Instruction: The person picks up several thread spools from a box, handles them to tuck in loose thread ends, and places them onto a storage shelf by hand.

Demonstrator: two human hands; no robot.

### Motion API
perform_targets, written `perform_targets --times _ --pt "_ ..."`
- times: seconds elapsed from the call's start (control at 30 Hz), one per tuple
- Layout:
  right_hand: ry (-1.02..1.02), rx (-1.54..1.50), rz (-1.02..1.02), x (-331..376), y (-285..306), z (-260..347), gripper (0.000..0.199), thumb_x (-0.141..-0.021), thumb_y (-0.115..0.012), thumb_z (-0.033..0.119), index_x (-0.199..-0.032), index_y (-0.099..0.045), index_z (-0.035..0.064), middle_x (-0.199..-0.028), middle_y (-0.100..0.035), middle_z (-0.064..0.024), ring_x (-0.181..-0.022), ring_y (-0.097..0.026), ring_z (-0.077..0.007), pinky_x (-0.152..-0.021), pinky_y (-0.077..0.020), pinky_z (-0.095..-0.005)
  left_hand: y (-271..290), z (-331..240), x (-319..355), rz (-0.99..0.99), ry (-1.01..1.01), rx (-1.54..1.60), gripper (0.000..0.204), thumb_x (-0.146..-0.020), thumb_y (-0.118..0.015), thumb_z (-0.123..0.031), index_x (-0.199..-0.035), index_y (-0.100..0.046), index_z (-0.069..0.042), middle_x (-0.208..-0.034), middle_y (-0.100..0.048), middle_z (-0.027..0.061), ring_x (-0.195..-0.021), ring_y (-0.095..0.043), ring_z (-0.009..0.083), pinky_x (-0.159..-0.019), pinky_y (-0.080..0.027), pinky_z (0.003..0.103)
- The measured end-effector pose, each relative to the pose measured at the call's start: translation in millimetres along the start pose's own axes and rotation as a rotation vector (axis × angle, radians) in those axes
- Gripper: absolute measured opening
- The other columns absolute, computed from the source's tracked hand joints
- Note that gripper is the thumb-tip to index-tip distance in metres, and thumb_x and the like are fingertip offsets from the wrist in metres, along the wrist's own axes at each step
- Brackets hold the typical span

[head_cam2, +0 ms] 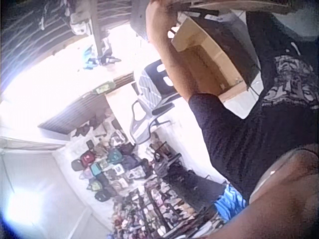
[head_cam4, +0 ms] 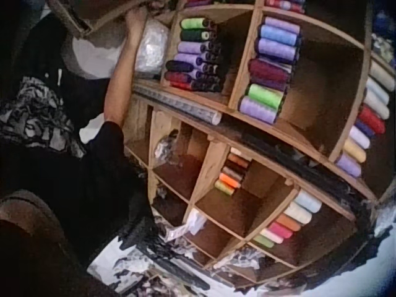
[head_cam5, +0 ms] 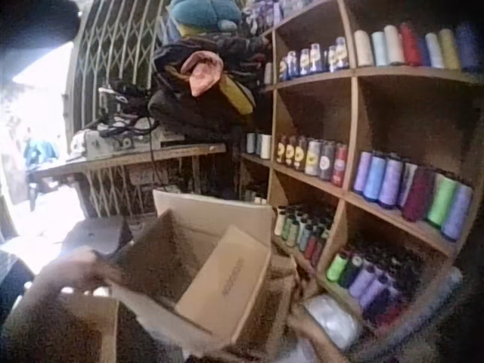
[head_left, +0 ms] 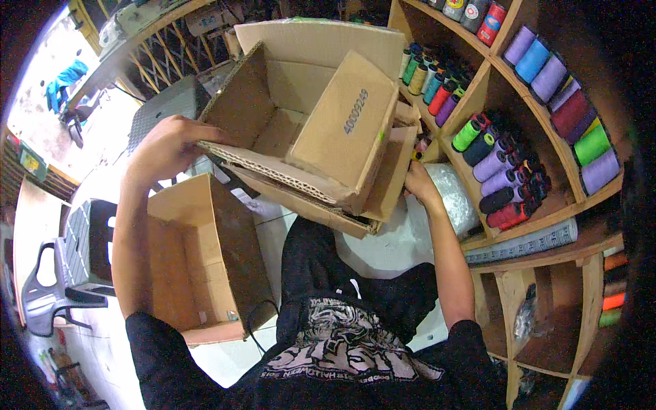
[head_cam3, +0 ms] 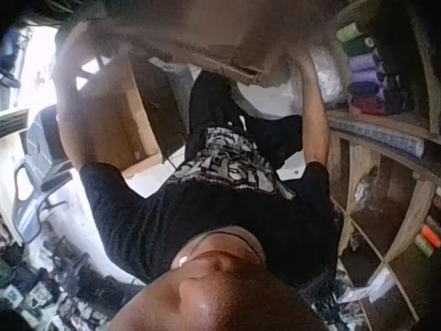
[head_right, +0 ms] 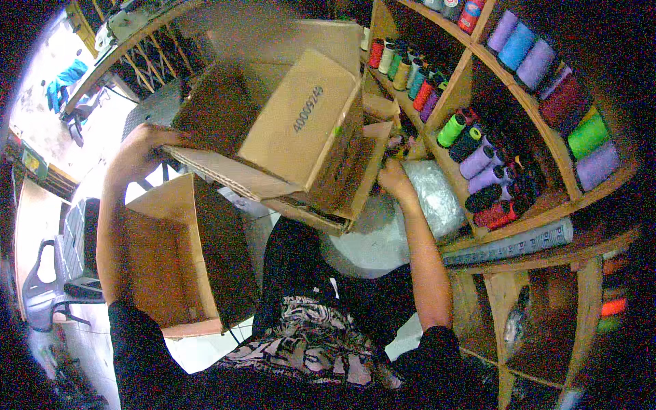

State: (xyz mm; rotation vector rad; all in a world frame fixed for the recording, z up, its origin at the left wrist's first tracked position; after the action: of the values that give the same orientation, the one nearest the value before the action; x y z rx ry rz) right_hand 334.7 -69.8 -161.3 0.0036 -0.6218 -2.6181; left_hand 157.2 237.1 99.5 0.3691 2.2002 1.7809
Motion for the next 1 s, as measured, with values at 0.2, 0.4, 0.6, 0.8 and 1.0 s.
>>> perform_targets --times 0.2,0.4,0.6,0.8,1.0 --pt "-0.039 0.069 0.044 -12.3 -1.7 -12.1 0.035 -0.079 -0.053 0.021 -0.105 -0.056 -0.0020 -0.085 -0.063 -0.0141 -0.065 -0.060 -0.0229 -0.055 -0.0477 -0.0322 6.3 -21.8 1.6 -0.008 0.118 -0.161 0.039 -0.061 -0.054 0.005 -0.095 -0.065 -0.010 -0.081 -0.063 0.0143 -0.078 -0.058 0.0337 -0.069 -0.046 0.041" --pt "0.031 -0.085 0.045 -18.0 -16.8 -4.6 0.028 -0.080 -0.054 0.020 -0.099 -0.058 -0.0009 -0.074 -0.061 -0.0063 -0.055 -0.056 -0.0119 -0.043 -0.0420 -0.0259 2.6 -11.8 13.3 0.040 0.279 -0.188 0.042 -0.061 -0.049 0.007 -0.092 -0.068 -0.014 -0.085 -0.064 0.0136 -0.075 -0.059 0.0327 -0.067 -0.046 0.040" --pt "0.129 -0.019 0.051 -18.8 -15.0 -9.9 0.029 -0.079 -0.056 0.023 -0.094 -0.059 -0.0015 -0.068 -0.060 -0.0057 -0.051 -0.053 -0.0115 -0.041 -0.0399 -0.0248 -7.5 -31.3 15.1 -0.009 0.100 -0.233 0.040 -0.062 -0.050 0.006 -0.092 -0.068 -0.013 -0.083 -0.064 0.0131 -0.076 -0.059 0.0322 -0.067 -0.047 0.040" --pt "-0.031 -0.100 -0.021 -12.9 -38.6 -35.9 0.032 -0.079 -0.056 0.022 -0.099 -0.057 -0.0024 -0.070 -0.061 -0.0073 -0.051 -0.055 -0.0124 -0.038 -0.0396 -0.0248 -33.1 -25.0 16.6 0.051 0.092 -0.230 0.042 -0.063 -0.054 0.007 -0.101 -0.060 -0.010 -0.099 -0.061 0.0119 -0.088 -0.057 0.0336 -0.075 -0.047 0.040" --pt "-0.101 -0.284 0.031 -4.9 -20.1 -15.7 0.028 -0.083 -0.052 0.018 -0.103 -0.054 -0.0009 -0.072 -0.061 -0.0067 -0.049 -0.056 -0.0104 -0.035 -0.0413 -0.0234 -36.7 -6.8 20.3 -0.050 0.030 -0.251 0.039 -0.063 -0.060 0.005 -0.100 -0.059 -0.010 -0.096 -0.060 0.0102 -0.096 -0.055 0.0308 -0.081 -0.045 0.040"
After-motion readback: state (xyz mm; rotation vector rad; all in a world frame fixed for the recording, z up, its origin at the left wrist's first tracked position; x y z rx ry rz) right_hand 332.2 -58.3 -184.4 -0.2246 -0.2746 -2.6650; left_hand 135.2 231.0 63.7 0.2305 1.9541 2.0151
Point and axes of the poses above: each hand's wrist, its own x-axis away from the middle knuckle, its own y-axis out of the back of the hand, z = x × y, the point moved 8 cm from there along -x, towards the middle knuckle
